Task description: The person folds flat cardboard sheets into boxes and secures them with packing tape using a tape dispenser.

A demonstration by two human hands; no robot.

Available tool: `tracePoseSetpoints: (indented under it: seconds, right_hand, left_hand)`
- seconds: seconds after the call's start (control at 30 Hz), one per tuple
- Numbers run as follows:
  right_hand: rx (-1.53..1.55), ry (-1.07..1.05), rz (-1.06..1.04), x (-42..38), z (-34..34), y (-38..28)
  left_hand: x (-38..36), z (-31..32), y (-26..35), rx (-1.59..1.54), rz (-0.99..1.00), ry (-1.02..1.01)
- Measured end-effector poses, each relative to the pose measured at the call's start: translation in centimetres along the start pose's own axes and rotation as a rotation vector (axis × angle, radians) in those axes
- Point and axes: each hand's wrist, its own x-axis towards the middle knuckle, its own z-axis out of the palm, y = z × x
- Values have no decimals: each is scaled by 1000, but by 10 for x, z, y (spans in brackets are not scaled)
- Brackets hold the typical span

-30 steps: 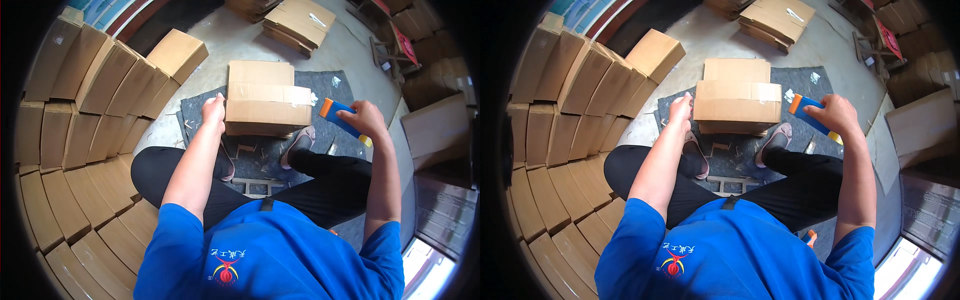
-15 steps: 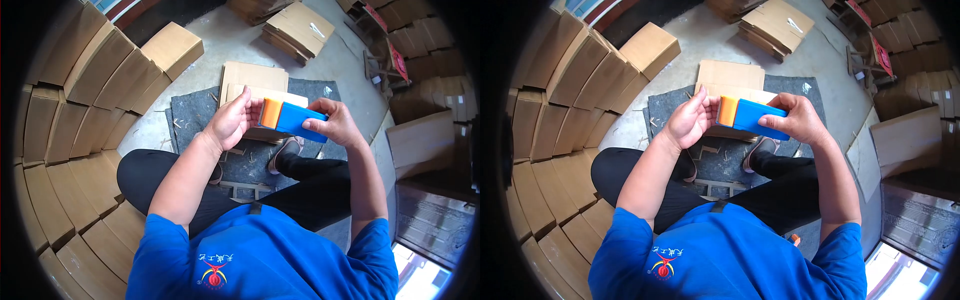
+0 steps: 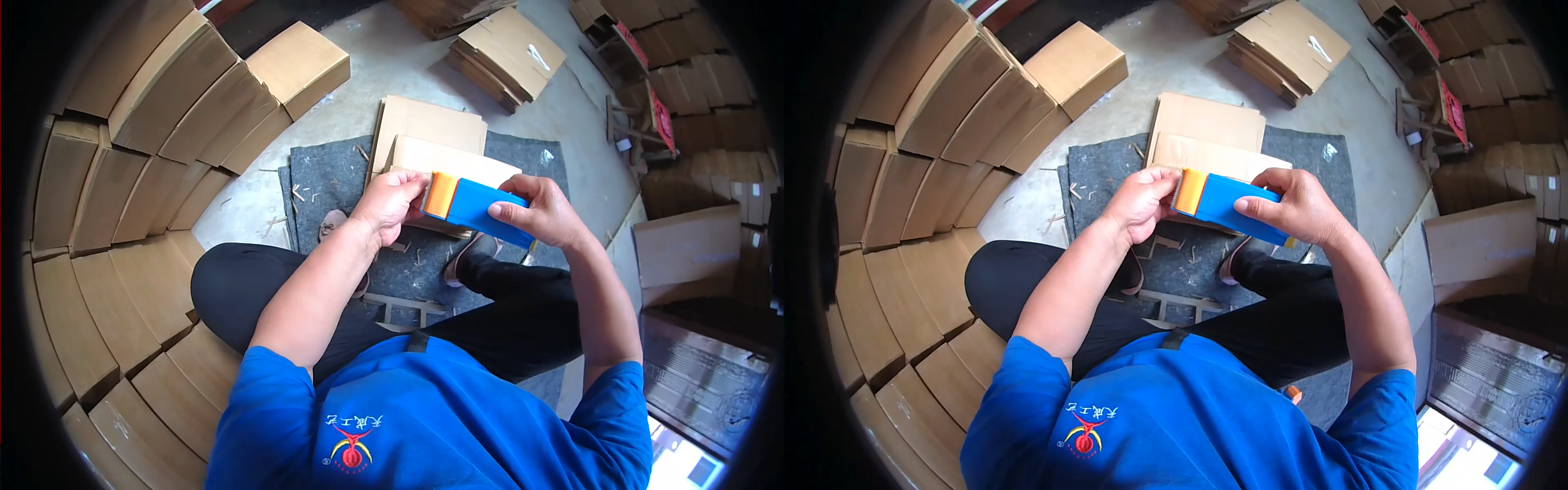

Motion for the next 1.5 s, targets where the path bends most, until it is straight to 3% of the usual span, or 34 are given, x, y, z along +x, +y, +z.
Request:
tracePoseSetpoints:
  seconds: [0.2, 0.57, 0.77, 0.87, 0.93, 0.97, 1.03, 1.07, 1.13, 1.17, 1.23, 1.27, 1.33, 1.4, 1.5]
  right_hand:
    - [-280, 21, 97, 28, -19, -12]
    - [-477, -17, 157, 87, -6, -21]
    - [-573, -51, 258, 93, 9, -37]
    - [-610, -75, 307, 94, 20, -51]
    - [-659, -17, 271, 93, 25, -55]
    - [-657, -14, 265, 92, 25, -56]
    - [-676, -5, 277, 92, 27, -58]
    - [-673, 1, 268, 92, 28, -56]
    - [-679, 8, 249, 89, 28, -49]
    - [-672, 9, 251, 86, 28, -47]
    - [-624, 16, 246, 83, 27, -43]
    - [-613, 25, 243, 82, 26, -43]
    - [-631, 7, 219, 80, 24, -41]
    - [-638, 2, 215, 79, 23, -40]
    - [-646, -54, 222, 81, 17, -39]
  left_hand:
    - [24, -64, 30, 4, 30, 324]
    - [52, -83, 25, 47, 60, 416]
    - [74, -91, -12, 188, -5, 486]
    - [88, -98, -40, 21, 52, 431]
    - [94, -93, -53, -14, 123, 519]
    - [94, -98, -53, 36, 76, 496]
    - [84, -84, -49, 225, 30, 802]
    - [74, -95, -46, 259, -180, 793]
    - [66, -111, -58, 392, -134, 1011]
    - [71, -114, -63, 409, 71, 1050]
    - [55, -82, -40, 572, 344, 826]
    - [59, -73, -43, 756, 600, 808]
    - [47, -34, -32, 810, 348, 633]
    - [55, -22, -33, 997, 176, 622]
    - [71, -43, -40, 935, 187, 534]
